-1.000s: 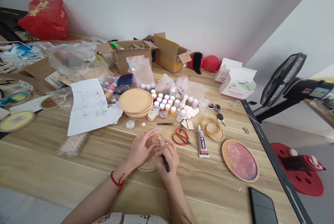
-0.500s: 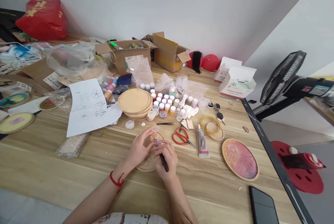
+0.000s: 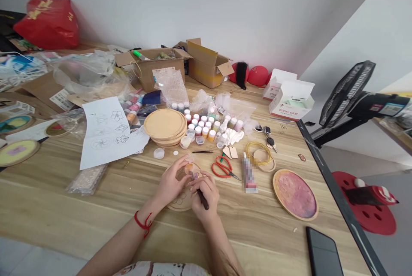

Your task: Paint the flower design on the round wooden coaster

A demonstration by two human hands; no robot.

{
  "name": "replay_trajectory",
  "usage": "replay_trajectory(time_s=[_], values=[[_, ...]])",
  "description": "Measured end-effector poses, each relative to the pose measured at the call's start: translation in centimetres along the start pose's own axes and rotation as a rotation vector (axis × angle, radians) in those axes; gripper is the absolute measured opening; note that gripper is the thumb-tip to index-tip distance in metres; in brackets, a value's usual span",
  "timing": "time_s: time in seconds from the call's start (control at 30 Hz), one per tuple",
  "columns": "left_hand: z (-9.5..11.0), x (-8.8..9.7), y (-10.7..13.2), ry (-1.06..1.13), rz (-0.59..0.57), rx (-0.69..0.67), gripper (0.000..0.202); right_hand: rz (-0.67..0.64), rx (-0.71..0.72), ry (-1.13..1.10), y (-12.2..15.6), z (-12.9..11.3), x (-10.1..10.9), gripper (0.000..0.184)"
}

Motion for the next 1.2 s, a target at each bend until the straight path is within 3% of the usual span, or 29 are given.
replay_trajectory(time_s=[0.2, 0.4, 0.6, 0.9, 1.2], values=[[0.48, -0.52, 0.28, 0.005, -0.017, -0.02, 0.057, 0.058, -0.039, 0.018, 0.26, -0.07, -0.11, 0.028], [-0.05, -0.21, 0.17, 0.007, 0.023, 0.047, 0.065, 0.01, -0.074, -0.113, -0.02, -0.09, -0.25, 0.028], [0.09, -0.28, 0.2, -0.015, 0.025, 0.001, 0.06, 0.072, -0.036, 0.02, 0.29, 0.03, 0.08, 0.028], [-0.09, -0.16, 0.16, -0.034, 0.053, -0.003, 0.061, -0.035, -0.09, -0.14, -0.21, 0.02, -0.25, 0.027], [-0.06, -0.17, 0.07, -0.035, 0.043, 0.008, 0.064, 0.081, -0.12, -0.038, -0.3, 0.19, 0.11, 0.028]])
Point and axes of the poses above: each hand's wrist, its own y-axis away from the middle knuckle, its own x-axis out of the back of the hand, z = x × y, the point moved 4 cm from there along -y, towards the middle knuckle, and after that the axes turned 4 degrees about x, right-handed, at the moved point
